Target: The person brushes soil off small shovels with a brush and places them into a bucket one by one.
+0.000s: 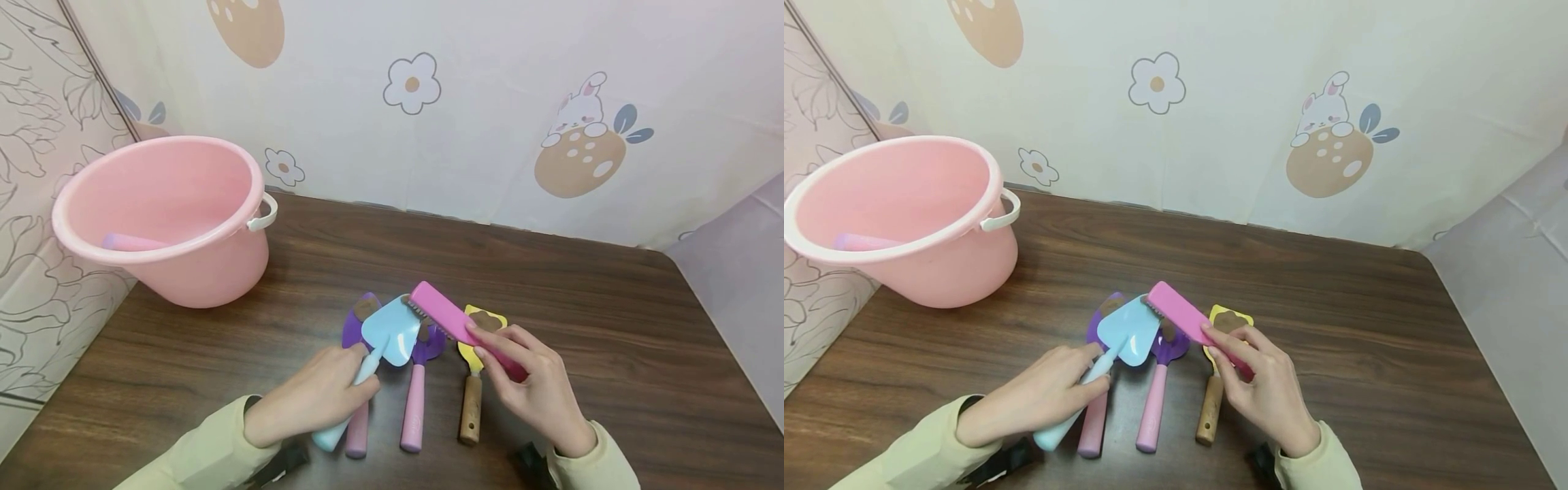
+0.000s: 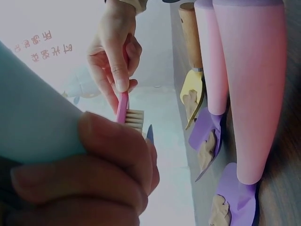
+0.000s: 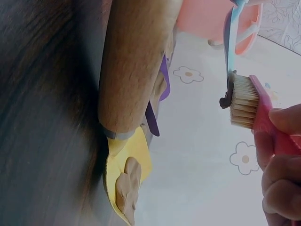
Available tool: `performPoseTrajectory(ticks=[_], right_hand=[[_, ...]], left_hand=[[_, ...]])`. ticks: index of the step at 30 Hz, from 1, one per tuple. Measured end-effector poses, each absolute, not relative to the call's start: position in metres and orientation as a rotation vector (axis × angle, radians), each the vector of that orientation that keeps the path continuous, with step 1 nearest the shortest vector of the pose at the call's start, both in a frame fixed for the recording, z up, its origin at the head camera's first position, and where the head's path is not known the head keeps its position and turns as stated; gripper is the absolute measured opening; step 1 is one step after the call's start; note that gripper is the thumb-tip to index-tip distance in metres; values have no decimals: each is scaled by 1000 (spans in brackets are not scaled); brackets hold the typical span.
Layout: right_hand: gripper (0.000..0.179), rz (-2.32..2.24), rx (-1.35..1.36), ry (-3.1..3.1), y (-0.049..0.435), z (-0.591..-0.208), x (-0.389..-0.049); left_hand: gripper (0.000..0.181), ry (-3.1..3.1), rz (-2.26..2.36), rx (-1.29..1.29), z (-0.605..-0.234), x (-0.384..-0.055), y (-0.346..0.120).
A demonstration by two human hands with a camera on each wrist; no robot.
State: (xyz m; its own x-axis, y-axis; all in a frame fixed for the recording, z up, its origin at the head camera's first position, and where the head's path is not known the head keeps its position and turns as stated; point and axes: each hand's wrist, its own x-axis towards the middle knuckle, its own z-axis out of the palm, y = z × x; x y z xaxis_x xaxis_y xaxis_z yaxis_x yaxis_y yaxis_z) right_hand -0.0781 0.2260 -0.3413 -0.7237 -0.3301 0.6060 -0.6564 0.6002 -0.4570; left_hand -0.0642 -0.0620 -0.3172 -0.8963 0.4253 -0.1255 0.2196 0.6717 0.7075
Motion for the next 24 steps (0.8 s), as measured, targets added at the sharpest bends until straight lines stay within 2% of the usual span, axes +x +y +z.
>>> performPoseTrajectory(ticks=[5, 14, 24], right_hand=[[46, 1066, 699, -2447, 228, -335, -74], [48, 1155, 622, -2377, 231, -329, -74], [48, 1049, 832, -2343, 222, -337, -68]], left_hand=[[13, 2590, 1082, 546, -317, -65, -62], [14, 2569, 1086, 522, -321, -65, -63], [14, 2567, 1074, 506, -317, -66, -60]])
